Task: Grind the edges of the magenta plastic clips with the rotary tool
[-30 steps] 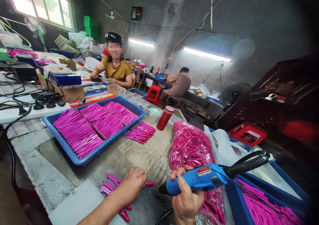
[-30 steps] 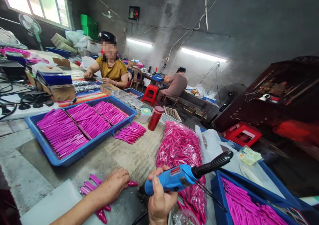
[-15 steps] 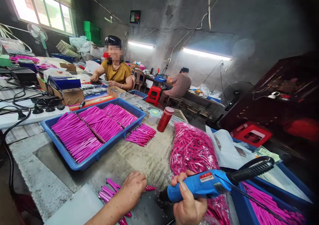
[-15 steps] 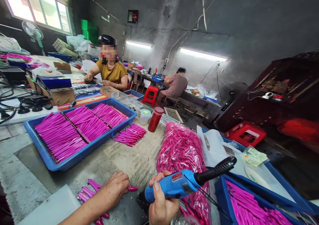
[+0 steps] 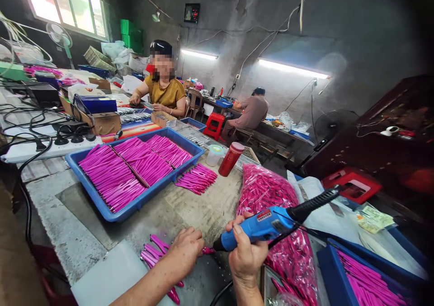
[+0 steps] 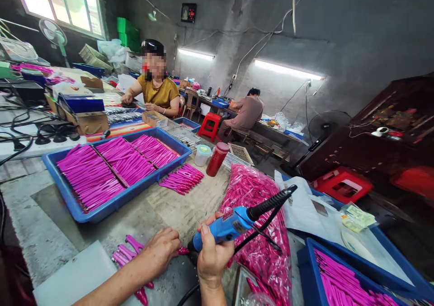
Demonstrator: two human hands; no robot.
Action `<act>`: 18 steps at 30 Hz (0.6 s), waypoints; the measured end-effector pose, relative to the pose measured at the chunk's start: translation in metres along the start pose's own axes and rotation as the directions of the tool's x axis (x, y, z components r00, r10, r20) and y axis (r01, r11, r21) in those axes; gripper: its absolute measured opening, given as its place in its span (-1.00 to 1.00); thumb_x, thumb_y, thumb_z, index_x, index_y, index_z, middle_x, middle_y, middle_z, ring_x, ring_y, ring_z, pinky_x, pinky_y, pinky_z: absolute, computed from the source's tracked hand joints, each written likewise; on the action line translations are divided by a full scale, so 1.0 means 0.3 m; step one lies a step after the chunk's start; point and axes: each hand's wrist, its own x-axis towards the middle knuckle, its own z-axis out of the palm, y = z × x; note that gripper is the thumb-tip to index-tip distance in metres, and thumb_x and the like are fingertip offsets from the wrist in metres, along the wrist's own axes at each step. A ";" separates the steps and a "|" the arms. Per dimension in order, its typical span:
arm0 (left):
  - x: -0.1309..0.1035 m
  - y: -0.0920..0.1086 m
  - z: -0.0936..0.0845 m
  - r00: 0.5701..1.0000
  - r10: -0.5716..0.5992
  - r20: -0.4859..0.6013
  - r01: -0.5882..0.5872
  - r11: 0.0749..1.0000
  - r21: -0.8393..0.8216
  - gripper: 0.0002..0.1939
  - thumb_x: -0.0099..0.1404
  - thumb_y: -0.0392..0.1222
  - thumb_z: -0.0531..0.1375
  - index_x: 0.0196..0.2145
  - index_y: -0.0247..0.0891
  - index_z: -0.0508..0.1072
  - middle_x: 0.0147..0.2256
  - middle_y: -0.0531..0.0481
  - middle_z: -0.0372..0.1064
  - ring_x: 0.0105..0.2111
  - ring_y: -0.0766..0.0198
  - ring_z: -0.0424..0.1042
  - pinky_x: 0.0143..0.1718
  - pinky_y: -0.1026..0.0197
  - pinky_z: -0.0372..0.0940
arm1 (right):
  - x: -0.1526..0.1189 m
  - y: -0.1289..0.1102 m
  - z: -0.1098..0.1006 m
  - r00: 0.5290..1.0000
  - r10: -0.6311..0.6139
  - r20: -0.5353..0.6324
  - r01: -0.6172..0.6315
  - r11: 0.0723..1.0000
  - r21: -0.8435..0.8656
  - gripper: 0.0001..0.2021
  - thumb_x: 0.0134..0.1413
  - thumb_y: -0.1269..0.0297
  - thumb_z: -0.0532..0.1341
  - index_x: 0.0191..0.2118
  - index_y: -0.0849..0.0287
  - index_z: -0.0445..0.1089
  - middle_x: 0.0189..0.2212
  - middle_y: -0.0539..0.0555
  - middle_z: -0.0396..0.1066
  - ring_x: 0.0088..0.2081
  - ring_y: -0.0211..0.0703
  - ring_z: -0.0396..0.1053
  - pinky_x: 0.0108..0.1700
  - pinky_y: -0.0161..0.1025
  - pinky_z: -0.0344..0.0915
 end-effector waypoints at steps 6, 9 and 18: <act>-0.002 -0.004 0.009 0.999 0.010 -0.042 -0.010 1.000 -0.019 -0.76 0.23 -0.31 -0.04 -0.45 -0.20 0.40 -0.35 0.03 0.34 -0.25 0.20 0.27 -0.28 0.19 0.10 | -0.004 0.029 0.011 1.000 0.024 0.015 -0.024 0.999 -0.045 -0.65 -0.21 0.23 0.30 -0.26 0.20 0.23 -0.53 -0.05 0.31 -0.58 -0.24 0.29 -0.48 -0.24 0.26; -0.001 0.002 0.000 1.000 0.001 -0.006 -0.001 1.000 0.005 -0.78 0.22 -0.32 -0.02 -0.43 -0.20 0.41 -0.33 0.01 0.35 -0.24 0.18 0.28 -0.28 0.18 0.11 | -0.005 0.035 0.015 0.999 0.028 0.022 -0.027 0.999 -0.045 -0.66 -0.20 0.23 0.29 -0.27 0.19 0.22 -0.53 -0.06 0.30 -0.58 -0.24 0.29 -0.49 -0.24 0.25; 0.000 -0.005 0.010 0.999 0.028 -0.019 -0.028 1.000 0.014 -0.76 0.25 -0.31 -0.02 -0.40 -0.21 0.43 -0.33 -0.02 0.37 -0.24 0.16 0.30 -0.29 0.17 0.12 | 0.003 0.035 0.025 0.999 0.045 0.012 -0.045 0.999 -0.028 -0.65 -0.23 0.25 0.30 -0.26 0.18 0.23 -0.53 -0.07 0.30 -0.58 -0.25 0.30 -0.48 -0.26 0.23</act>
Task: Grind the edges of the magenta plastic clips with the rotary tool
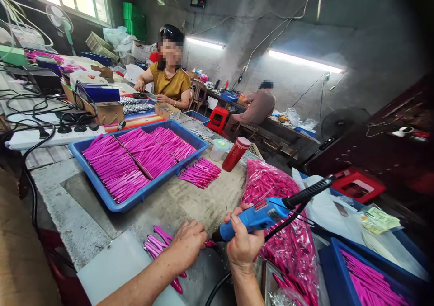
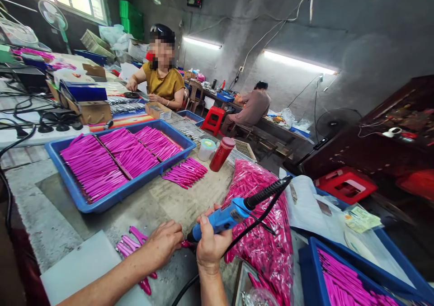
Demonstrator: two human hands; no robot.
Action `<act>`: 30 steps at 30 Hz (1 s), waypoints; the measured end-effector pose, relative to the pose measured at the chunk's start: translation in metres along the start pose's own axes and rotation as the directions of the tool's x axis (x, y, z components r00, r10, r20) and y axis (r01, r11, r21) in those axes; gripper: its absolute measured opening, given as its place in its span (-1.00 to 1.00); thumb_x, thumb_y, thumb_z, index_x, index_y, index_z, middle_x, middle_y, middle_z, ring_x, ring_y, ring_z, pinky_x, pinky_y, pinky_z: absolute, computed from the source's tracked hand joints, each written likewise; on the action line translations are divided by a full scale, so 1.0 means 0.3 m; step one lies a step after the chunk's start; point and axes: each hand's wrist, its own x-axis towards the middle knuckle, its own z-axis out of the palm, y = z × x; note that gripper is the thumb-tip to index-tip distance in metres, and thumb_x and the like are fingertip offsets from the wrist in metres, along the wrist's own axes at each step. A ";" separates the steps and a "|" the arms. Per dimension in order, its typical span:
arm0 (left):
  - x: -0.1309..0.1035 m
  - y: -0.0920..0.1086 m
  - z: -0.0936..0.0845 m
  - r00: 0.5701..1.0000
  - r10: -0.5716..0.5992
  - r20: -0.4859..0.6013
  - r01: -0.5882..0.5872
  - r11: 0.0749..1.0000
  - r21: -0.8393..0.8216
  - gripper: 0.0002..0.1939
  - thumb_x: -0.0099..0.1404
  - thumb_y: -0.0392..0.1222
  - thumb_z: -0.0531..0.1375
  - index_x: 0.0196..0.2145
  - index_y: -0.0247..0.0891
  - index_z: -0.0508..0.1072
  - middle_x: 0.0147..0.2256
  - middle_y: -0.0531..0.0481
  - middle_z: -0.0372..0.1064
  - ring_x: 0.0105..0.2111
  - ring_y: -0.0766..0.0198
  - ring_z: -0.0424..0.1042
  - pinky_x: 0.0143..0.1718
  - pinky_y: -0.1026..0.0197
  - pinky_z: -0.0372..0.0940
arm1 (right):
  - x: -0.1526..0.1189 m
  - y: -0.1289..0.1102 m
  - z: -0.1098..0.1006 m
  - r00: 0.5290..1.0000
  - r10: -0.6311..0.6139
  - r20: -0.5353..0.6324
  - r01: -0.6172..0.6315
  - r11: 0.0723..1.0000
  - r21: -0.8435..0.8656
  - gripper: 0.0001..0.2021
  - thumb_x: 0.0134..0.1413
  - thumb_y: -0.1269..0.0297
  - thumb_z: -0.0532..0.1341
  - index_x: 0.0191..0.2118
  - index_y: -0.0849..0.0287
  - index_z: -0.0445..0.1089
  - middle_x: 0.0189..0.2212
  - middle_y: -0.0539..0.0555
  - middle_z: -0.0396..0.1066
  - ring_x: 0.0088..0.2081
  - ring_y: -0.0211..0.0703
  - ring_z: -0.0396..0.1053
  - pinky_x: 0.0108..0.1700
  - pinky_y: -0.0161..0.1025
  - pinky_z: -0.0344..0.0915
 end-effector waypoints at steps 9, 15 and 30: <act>-0.003 0.001 0.000 1.000 0.012 -0.026 -0.012 1.000 -0.004 -0.77 0.26 -0.29 -0.02 -0.40 -0.21 0.42 -0.35 0.00 0.37 -0.25 0.17 0.30 -0.30 0.18 0.12 | 0.002 0.002 0.004 1.000 -0.021 0.004 0.021 1.000 -0.012 -0.65 -0.25 0.26 0.30 -0.26 0.19 0.23 -0.54 -0.08 0.29 -0.60 -0.26 0.29 -0.50 -0.27 0.23; 0.001 0.001 0.009 0.999 -0.002 -0.033 0.002 1.000 0.005 -0.75 0.27 -0.30 -0.03 -0.42 -0.21 0.42 -0.36 0.01 0.37 -0.27 0.20 0.29 -0.30 0.20 0.11 | 0.006 0.024 0.017 1.000 0.007 -0.020 -0.009 0.994 -0.113 -0.63 -0.27 0.25 0.29 -0.26 0.21 0.23 -0.56 -0.06 0.31 -0.63 -0.26 0.27 -0.54 -0.28 0.22; 0.010 0.003 0.006 1.000 0.000 0.017 0.000 1.000 -0.027 -0.71 0.26 -0.32 -0.06 -0.38 -0.23 0.44 -0.34 -0.02 0.37 -0.26 0.16 0.30 -0.26 0.16 0.15 | 0.038 0.094 0.047 0.991 -0.025 0.128 0.073 0.922 -0.381 -0.70 -0.26 0.21 0.26 -0.33 0.20 0.25 -0.56 -0.05 0.29 -0.60 -0.24 0.26 -0.50 -0.25 0.22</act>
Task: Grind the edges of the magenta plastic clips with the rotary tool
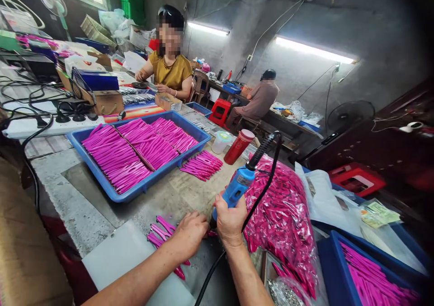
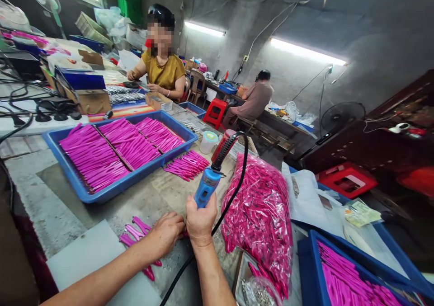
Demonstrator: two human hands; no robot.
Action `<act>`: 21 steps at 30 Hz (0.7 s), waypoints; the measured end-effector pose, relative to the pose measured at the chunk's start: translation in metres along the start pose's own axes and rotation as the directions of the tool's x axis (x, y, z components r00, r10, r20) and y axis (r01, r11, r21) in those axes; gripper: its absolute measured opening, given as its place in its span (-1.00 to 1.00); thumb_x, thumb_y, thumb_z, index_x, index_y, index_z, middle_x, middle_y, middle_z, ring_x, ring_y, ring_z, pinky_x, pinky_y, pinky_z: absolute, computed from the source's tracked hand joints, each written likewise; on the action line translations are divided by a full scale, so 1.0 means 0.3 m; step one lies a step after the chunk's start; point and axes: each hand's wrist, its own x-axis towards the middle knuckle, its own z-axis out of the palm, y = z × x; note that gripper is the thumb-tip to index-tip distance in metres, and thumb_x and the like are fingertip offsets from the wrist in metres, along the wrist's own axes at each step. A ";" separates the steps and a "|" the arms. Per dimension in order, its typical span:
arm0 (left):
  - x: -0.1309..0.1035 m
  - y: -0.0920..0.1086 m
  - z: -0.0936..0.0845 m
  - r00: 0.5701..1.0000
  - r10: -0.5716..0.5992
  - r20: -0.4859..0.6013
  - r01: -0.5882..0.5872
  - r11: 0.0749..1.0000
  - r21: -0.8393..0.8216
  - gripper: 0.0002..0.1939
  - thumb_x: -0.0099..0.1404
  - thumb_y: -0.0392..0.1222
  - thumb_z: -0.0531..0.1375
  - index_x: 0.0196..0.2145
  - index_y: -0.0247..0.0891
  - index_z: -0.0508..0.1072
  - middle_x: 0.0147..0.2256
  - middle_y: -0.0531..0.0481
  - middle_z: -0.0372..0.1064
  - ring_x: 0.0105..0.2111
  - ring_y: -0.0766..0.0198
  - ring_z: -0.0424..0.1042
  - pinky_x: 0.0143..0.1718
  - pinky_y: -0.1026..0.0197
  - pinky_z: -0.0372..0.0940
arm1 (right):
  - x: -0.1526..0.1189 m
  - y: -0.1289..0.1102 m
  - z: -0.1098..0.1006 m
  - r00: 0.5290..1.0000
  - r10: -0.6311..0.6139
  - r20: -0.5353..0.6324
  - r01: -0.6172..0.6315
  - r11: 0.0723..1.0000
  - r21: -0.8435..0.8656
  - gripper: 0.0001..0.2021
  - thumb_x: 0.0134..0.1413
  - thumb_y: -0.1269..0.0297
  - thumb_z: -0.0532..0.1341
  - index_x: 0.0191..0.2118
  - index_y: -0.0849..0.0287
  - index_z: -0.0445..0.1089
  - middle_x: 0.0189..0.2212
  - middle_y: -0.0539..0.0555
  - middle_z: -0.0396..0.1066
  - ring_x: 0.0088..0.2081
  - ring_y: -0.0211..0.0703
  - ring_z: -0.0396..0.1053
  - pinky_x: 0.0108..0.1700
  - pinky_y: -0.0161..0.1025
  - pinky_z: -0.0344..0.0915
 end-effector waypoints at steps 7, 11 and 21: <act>-0.013 0.000 -0.048 1.000 0.011 -0.021 -0.011 1.000 0.004 -0.78 0.28 -0.28 -0.02 -0.40 -0.23 0.40 -0.34 0.00 0.34 -0.26 0.20 0.30 -0.27 0.21 0.15 | -0.056 -0.122 -0.096 0.983 0.068 -0.171 -0.012 0.950 0.311 -0.65 -0.29 0.25 0.33 -0.30 0.20 0.27 -0.53 -0.07 0.31 -0.61 -0.29 0.28 -0.50 -0.28 0.24; -0.050 -0.038 -0.123 0.999 0.012 -0.046 -0.014 1.000 -0.028 -0.82 0.30 -0.20 0.02 -0.40 -0.21 0.39 -0.33 0.04 0.33 -0.26 0.26 0.28 -0.27 0.27 0.15 | -0.097 -0.160 -0.194 0.975 0.100 -0.197 -0.013 0.916 0.401 -0.69 -0.27 0.29 0.32 -0.30 0.20 0.29 -0.54 -0.08 0.30 -0.59 -0.25 0.31 -0.49 -0.28 0.25; -0.233 -0.098 -0.154 0.999 -0.019 -0.039 0.022 0.995 0.095 -0.77 0.33 -0.18 0.01 -0.43 -0.22 0.38 -0.38 0.06 0.30 -0.33 0.30 0.23 -0.32 0.27 0.10 | -0.147 -0.144 -0.350 0.921 0.197 -0.336 -0.034 0.899 0.436 -0.70 -0.31 0.36 0.30 -0.32 0.22 0.32 -0.54 -0.06 0.33 -0.57 -0.24 0.31 -0.50 -0.25 0.29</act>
